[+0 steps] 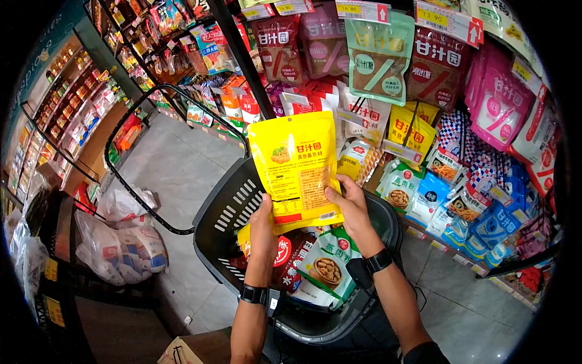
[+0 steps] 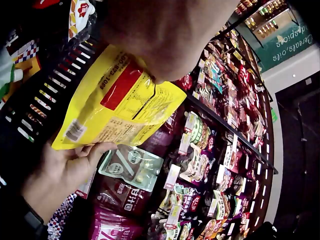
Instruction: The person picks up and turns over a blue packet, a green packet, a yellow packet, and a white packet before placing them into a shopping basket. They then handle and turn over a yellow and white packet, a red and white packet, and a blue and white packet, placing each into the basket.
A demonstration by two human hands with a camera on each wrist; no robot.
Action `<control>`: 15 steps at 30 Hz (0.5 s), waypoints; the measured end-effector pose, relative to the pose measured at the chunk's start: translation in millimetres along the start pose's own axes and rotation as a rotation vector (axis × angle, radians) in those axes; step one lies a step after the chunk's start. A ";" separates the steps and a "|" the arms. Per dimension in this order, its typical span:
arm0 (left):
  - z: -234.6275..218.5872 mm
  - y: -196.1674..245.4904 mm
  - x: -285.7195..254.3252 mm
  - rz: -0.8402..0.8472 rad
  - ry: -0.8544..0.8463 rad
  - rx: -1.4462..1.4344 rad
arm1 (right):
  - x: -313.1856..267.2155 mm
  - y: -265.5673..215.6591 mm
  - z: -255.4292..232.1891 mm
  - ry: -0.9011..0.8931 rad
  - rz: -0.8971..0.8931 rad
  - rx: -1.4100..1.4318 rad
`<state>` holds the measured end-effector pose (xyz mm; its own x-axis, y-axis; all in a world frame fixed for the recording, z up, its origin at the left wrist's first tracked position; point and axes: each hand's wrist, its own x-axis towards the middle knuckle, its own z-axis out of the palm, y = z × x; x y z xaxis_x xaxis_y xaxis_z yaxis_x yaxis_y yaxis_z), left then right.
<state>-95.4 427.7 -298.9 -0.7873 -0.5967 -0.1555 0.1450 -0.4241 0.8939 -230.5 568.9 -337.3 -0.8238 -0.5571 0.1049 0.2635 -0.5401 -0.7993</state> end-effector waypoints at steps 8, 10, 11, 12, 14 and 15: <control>1.1 1.7 -1.7 -0.008 -0.007 -0.034 | 0.2 -0.8 0.9 0.005 -0.005 0.001; 1.1 2.0 -1.8 -0.004 -0.004 -0.028 | 0.0 -2.1 1.2 0.014 0.001 -0.023; 0.5 1.8 -1.6 -0.012 0.002 -0.015 | 0.0 -1.8 1.1 0.013 0.001 -0.023; 0.2 1.7 -1.4 -0.019 0.008 -0.002 | 0.4 -1.4 0.9 0.014 -0.010 -0.027; 0.2 1.3 -1.4 -0.018 0.006 -0.009 | 0.5 -1.4 0.9 0.015 -0.022 -0.031; 0.3 1.2 -1.4 -0.017 0.004 -0.016 | 0.2 -1.8 1.1 0.016 -0.024 -0.035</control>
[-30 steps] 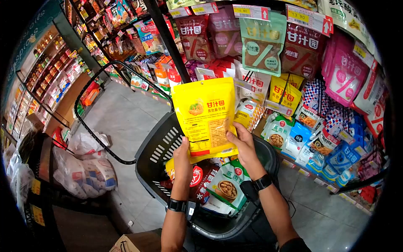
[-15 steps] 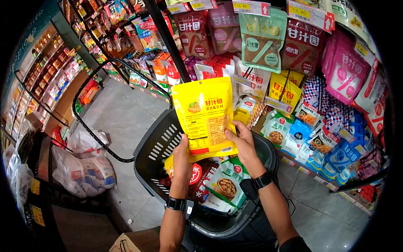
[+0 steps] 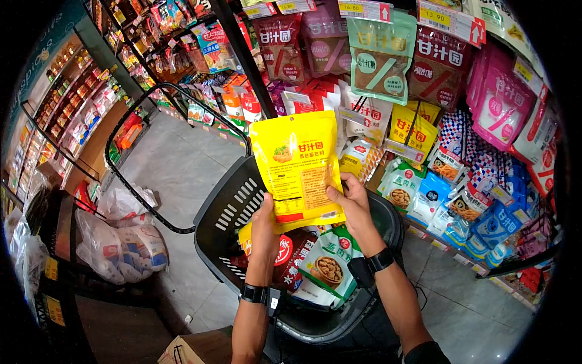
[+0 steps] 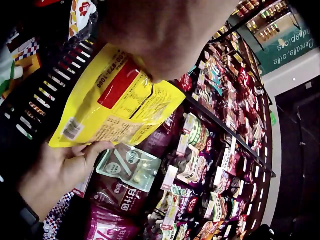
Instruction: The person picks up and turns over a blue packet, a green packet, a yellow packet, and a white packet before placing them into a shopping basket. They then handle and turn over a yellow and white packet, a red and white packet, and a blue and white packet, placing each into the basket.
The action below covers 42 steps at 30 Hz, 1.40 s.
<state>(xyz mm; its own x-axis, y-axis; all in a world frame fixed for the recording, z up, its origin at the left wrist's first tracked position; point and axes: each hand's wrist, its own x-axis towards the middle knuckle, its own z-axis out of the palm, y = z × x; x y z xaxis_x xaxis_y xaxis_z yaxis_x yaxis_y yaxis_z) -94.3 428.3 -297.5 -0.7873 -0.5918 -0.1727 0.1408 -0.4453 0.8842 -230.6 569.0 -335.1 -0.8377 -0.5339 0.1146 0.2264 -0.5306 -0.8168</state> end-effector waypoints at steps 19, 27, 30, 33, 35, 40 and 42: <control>-6.2 -3.0 4.5 -0.025 -0.012 -0.081 | 1.4 5.5 -6.6 -0.003 0.043 0.141; -4.6 -1.3 2.7 -0.008 -0.023 -0.090 | 3.1 7.7 -8.7 0.004 0.075 0.146; -4.4 0.7 2.8 -0.024 -0.014 -0.074 | 2.2 6.2 -7.9 0.009 0.074 0.131; -5.7 0.6 3.3 -0.021 -0.002 -0.050 | 1.7 5.5 -7.3 0.007 0.070 0.117; -6.7 -0.4 3.8 -0.009 -0.002 -0.034 | 1.6 6.1 -6.3 0.006 0.068 0.113; -7.3 -5.4 7.7 -0.012 -0.003 -0.036 | 3.0 8.6 -8.2 0.016 0.073 0.121; -11.1 -9.7 11.6 -0.007 -0.005 -0.021 | 2.9 9.4 -8.7 0.023 0.082 0.124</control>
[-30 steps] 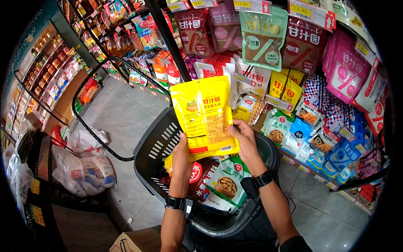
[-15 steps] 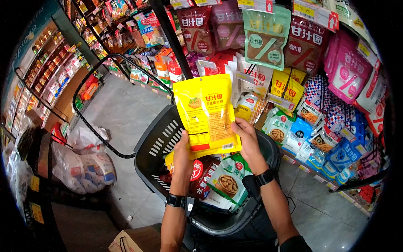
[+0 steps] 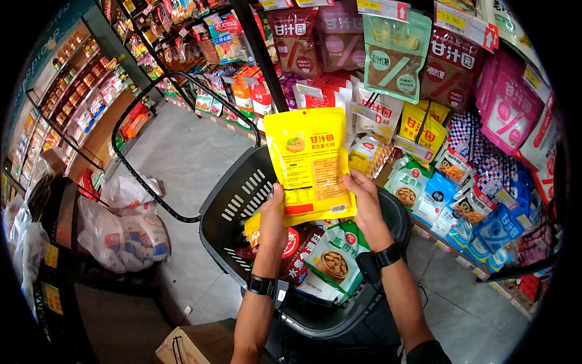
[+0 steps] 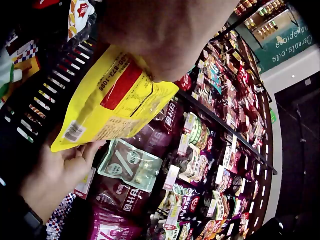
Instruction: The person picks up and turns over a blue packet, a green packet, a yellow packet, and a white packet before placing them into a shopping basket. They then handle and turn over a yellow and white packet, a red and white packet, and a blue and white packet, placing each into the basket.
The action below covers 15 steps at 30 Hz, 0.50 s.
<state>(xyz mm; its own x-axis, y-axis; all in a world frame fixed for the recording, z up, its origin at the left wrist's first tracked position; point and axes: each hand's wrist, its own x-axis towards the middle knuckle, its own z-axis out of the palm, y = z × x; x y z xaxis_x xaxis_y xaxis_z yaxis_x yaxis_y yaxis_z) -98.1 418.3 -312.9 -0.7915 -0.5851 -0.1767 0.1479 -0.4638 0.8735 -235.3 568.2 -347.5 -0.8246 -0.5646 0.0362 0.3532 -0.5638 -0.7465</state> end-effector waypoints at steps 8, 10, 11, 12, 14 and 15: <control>-5.4 -4.4 2.9 -0.024 -0.024 0.030 | 1.8 3.4 -4.7 0.034 0.049 -0.048; -8.4 -6.5 5.5 -0.029 -0.024 0.037 | 0.9 1.7 -2.5 0.025 0.057 -0.053; -9.9 -7.9 6.6 -0.029 -0.023 0.036 | 0.3 0.6 -1.6 0.017 0.063 -0.059; -10.1 -8.4 7.3 -0.034 -0.018 0.027 | -0.3 -0.5 -0.7 0.017 0.064 -0.060; -11.3 -9.4 8.3 -0.041 -0.011 0.017 | -1.5 -1.3 0.5 0.014 0.065 -0.069; -11.6 -9.5 8.8 -0.050 -0.006 0.014 | -0.9 -0.3 0.1 0.014 0.068 -0.070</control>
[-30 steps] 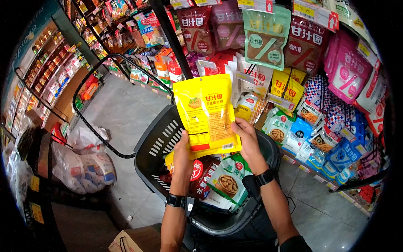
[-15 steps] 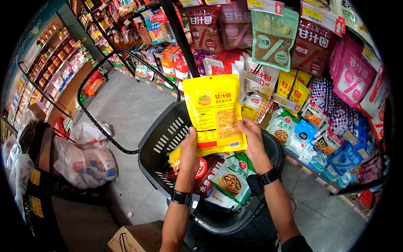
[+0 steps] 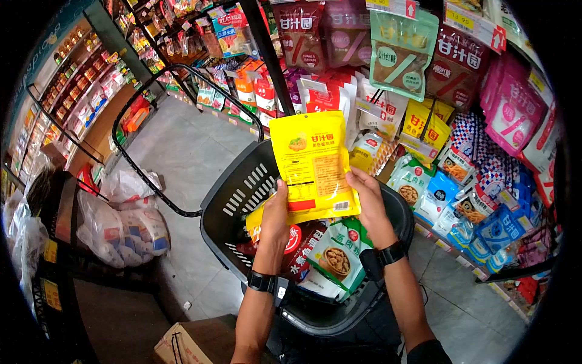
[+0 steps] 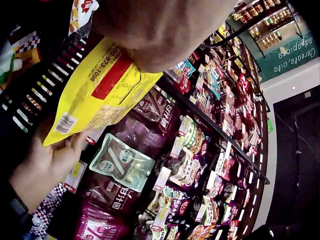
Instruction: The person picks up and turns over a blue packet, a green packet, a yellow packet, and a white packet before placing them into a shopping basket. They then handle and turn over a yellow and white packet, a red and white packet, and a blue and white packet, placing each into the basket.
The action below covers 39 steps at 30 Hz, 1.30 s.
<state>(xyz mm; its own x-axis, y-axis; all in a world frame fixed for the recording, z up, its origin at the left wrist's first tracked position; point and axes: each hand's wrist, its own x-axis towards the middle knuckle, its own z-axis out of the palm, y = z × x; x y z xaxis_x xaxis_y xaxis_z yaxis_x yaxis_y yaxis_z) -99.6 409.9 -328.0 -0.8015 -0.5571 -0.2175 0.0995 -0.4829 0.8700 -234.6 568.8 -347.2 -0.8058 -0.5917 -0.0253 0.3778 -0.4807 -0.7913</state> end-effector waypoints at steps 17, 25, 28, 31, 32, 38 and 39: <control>11.6 17.8 -15.3 0.066 -0.027 -0.007 | 1.9 8.4 -1.6 -0.036 -0.157 -0.138; 15.2 25.5 -25.6 0.312 -0.129 0.203 | 3.8 17.4 -7.3 -0.122 -0.166 -0.071; 30.0 28.6 -29.8 0.323 -0.073 0.115 | 2.8 7.7 -4.6 -0.161 -0.117 0.094; 13.2 20.4 -17.9 0.247 0.077 0.020 | 3.0 7.5 -8.8 -0.287 -0.278 0.037; 7.1 17.7 -13.6 0.223 0.122 0.030 | 10.0 14.0 -12.7 -0.358 -0.482 -0.146; -10.7 9.0 -4.0 0.117 0.193 -0.148 | -9.0 -10.6 -9.5 -0.428 -0.317 -0.207; -5.9 9.7 -4.2 0.161 0.250 -0.182 | -12.4 -11.1 -8.6 -0.413 -0.184 -0.139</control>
<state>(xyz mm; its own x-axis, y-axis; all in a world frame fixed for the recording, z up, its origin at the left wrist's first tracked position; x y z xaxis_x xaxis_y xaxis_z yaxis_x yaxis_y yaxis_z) -91.8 403.5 -321.2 -0.5996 -0.7736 -0.2049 0.3350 -0.4752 0.8136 -232.8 587.0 -343.4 -0.5943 -0.7262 0.3456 0.1587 -0.5272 -0.8348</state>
